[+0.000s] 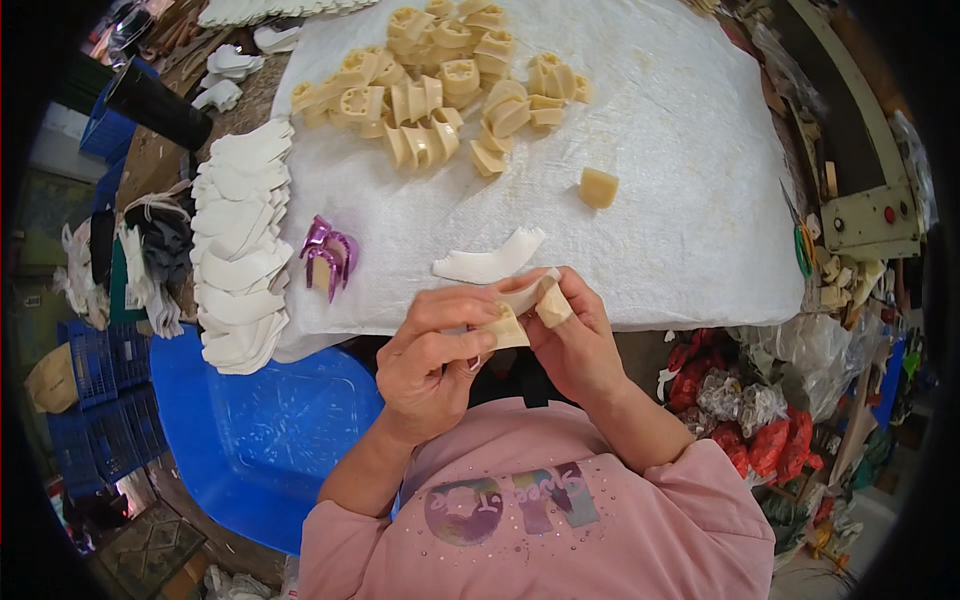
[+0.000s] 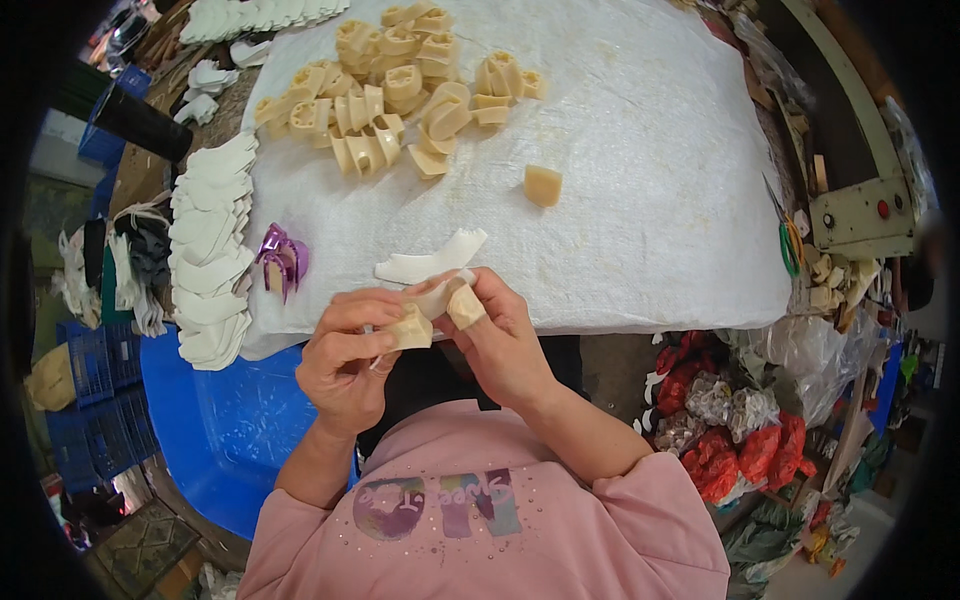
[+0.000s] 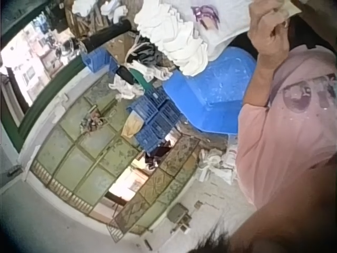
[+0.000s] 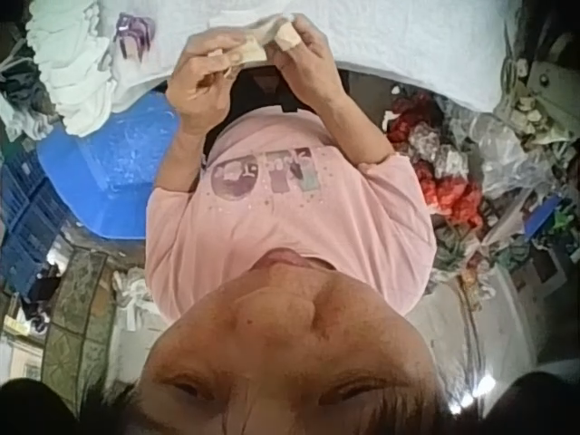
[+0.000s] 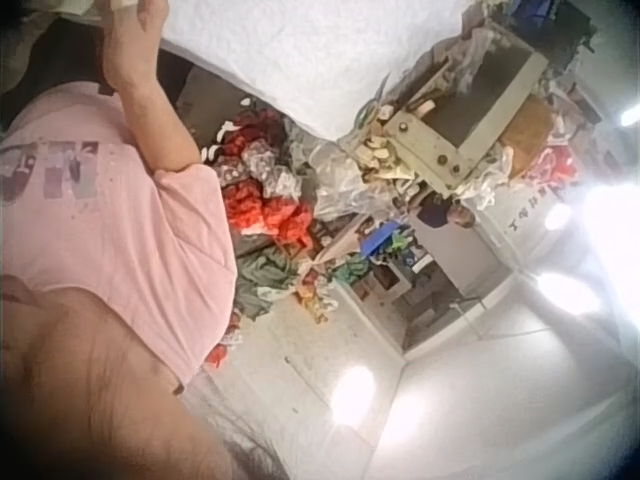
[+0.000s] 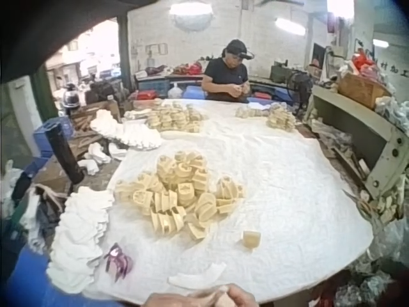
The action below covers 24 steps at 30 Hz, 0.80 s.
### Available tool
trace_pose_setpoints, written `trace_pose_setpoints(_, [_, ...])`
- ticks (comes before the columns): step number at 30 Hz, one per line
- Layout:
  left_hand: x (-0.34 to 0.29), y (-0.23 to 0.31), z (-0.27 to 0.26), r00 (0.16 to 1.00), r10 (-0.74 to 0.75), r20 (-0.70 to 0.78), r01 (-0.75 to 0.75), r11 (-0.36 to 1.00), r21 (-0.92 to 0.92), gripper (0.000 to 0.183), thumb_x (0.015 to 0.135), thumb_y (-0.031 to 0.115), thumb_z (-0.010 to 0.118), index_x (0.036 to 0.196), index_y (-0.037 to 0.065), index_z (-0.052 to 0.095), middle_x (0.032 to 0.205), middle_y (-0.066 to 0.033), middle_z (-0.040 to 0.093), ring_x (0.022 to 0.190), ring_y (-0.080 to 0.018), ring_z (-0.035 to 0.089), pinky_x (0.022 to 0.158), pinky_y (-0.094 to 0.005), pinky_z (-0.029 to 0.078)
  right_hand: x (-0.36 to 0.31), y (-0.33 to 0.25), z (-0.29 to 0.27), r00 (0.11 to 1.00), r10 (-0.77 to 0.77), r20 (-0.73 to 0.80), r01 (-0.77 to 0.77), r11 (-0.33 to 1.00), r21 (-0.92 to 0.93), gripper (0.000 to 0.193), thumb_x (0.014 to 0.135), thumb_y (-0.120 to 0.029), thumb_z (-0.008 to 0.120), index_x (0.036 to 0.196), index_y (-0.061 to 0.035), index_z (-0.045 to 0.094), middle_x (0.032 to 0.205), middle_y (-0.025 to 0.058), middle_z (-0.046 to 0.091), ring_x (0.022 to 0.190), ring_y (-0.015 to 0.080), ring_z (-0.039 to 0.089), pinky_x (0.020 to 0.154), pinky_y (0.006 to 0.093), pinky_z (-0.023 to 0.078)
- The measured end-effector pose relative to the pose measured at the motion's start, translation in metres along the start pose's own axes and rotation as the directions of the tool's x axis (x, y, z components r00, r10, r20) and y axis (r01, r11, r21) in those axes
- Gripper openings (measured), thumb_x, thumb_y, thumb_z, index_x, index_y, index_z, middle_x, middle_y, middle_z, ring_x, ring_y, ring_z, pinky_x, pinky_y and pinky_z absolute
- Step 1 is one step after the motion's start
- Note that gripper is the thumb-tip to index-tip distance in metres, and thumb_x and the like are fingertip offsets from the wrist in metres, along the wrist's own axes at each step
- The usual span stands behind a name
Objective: Manually fitting and assembling different white and tan shoe sole or heel components together on a workbench.
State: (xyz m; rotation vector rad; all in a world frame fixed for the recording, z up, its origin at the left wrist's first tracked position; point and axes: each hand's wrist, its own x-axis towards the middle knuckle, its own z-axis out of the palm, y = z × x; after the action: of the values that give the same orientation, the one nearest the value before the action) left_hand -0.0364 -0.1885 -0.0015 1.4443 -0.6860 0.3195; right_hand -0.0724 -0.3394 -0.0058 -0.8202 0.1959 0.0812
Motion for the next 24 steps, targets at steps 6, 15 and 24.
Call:
trace_pose_setpoints(6, [-0.001,-0.002,0.000,0.981,0.086,0.173,-0.129,0.958,0.257,0.023,0.064,-0.009,0.067,0.083,0.000,0.057,0.089,-0.0129,0.057,0.081,-0.0290,0.060,0.070,-0.0367,0.049,-0.013,-0.006,-0.008,1.000,0.004,0.027,-0.001,0.994,-0.112,0.022,0.096,-0.017,0.044,0.105,0.0021,0.050,0.110,0.0163,0.058,0.099,0.0209,0.059,0.086,0.0350,0.049])
trace_pose_setpoints(15, [0.007,-0.003,0.015,0.931,0.121,0.344,-0.313,0.752,0.581,0.018,0.065,0.000,0.063,0.081,0.000,0.055,0.082,-0.0108,0.053,0.067,-0.0237,0.051,0.055,-0.0345,0.039,-0.011,-0.014,0.001,0.996,-0.068,0.055,0.087,0.854,-0.514,0.029,0.095,-0.014,0.040,0.112,0.0062,0.051,0.105,0.0162,0.060,0.096,0.0218,0.061,0.084,0.0324,0.050])
trace_pose_setpoints(24, [0.005,0.000,-0.003,0.989,-0.103,0.106,0.057,0.927,0.371,0.028,0.060,-0.016,0.059,0.078,0.004,0.052,0.084,-0.0124,0.057,0.076,-0.0295,0.056,0.066,-0.0354,0.046,0.013,-0.036,-0.017,0.944,0.013,0.331,0.262,0.583,-0.769,0.030,0.093,-0.024,0.048,0.111,-0.0022,0.058,0.095,0.0104,0.062,0.086,0.0183,0.060,0.077,0.0290,0.046])
